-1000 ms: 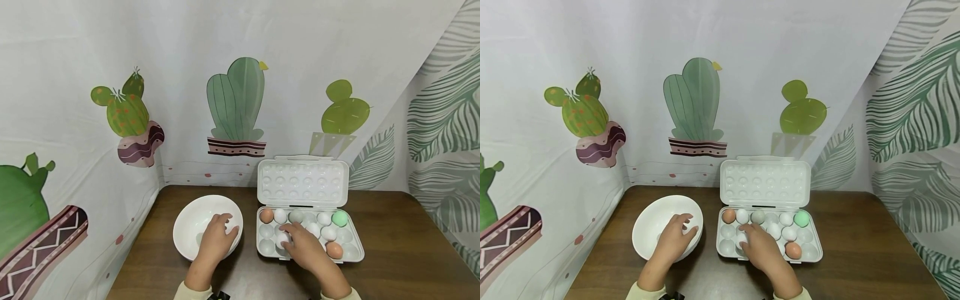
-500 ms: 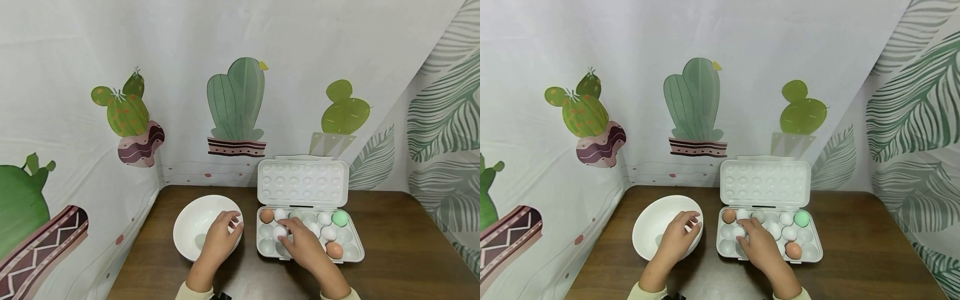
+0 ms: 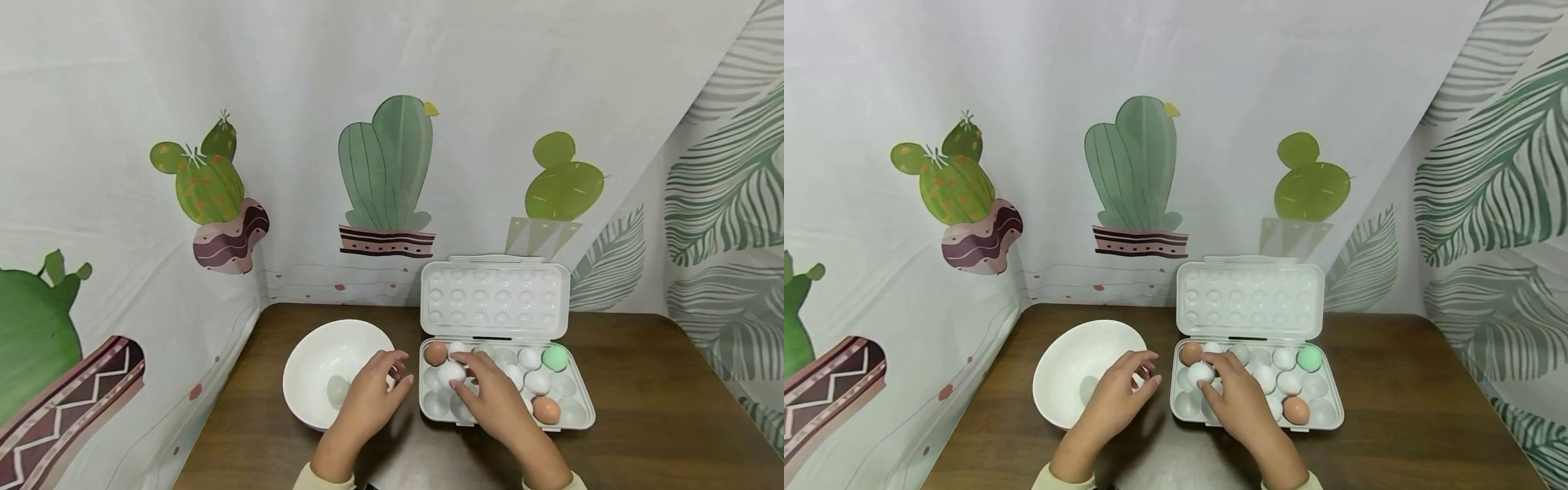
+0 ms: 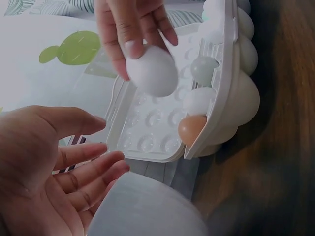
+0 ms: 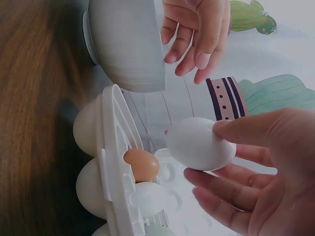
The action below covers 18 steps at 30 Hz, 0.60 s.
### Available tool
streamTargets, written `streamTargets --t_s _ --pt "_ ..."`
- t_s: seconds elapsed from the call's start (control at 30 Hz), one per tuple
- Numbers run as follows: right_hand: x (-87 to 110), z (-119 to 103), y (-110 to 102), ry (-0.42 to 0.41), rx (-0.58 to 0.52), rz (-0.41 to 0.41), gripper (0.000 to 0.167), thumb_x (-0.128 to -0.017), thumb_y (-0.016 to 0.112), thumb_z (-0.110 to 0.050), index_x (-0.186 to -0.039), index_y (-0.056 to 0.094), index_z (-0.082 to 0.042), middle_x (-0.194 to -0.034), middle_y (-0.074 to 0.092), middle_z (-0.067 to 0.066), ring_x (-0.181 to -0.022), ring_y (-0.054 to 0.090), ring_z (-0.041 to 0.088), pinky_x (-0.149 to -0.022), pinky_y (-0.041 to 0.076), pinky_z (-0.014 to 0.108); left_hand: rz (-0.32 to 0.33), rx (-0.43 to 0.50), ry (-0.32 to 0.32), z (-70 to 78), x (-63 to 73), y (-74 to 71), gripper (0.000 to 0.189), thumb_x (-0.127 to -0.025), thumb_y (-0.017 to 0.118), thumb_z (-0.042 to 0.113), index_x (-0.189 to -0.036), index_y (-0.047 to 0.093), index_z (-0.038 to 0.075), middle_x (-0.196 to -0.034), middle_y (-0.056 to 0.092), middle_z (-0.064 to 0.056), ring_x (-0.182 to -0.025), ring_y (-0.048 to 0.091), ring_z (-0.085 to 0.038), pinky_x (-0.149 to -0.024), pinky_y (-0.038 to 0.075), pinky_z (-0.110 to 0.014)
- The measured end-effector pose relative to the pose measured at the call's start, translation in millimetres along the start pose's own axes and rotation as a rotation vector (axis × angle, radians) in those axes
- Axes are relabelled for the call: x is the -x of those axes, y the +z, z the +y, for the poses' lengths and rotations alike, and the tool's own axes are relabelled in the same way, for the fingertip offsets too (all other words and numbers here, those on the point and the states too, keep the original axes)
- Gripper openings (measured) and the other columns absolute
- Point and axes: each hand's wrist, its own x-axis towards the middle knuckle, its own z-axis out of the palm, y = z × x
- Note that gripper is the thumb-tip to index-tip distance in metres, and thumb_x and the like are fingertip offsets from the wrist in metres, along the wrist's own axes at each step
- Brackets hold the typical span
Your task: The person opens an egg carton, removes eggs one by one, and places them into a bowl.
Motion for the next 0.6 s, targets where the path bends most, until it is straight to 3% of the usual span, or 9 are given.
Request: streamTargets --t_s 0.27,0.6 --pt "-0.7 0.2 0.9 -0.086 -0.051 0.048 0.046 -0.087 0.078 -0.013 -0.131 0.064 -0.015 -0.112 0.066 -0.002 -0.096 0.07 0.012 -0.084 0.059 0.033 -0.024 -0.04 0.039 4.4 1.7 1.8 0.037 -0.089 0.075 0.025 -0.124 0.066 0.016 -0.104 0.068 0.002 -0.095 0.065 -0.011 -0.085 0.054 -0.032" --pt "0.8 -1.3 1.6 -0.17 -0.063 0.052 0.044 -0.091 0.075 -0.019 -0.133 0.062 -0.019 -0.116 0.066 -0.004 -0.096 0.067 0.009 -0.084 0.059 0.031 -0.083 -0.023 0.07 10.2 4.3 6.6 0.038 -0.087 0.076 0.021 -0.123 0.066 0.013 -0.104 0.067 0.001 -0.094 0.065 -0.01 -0.084 0.055 -0.029"
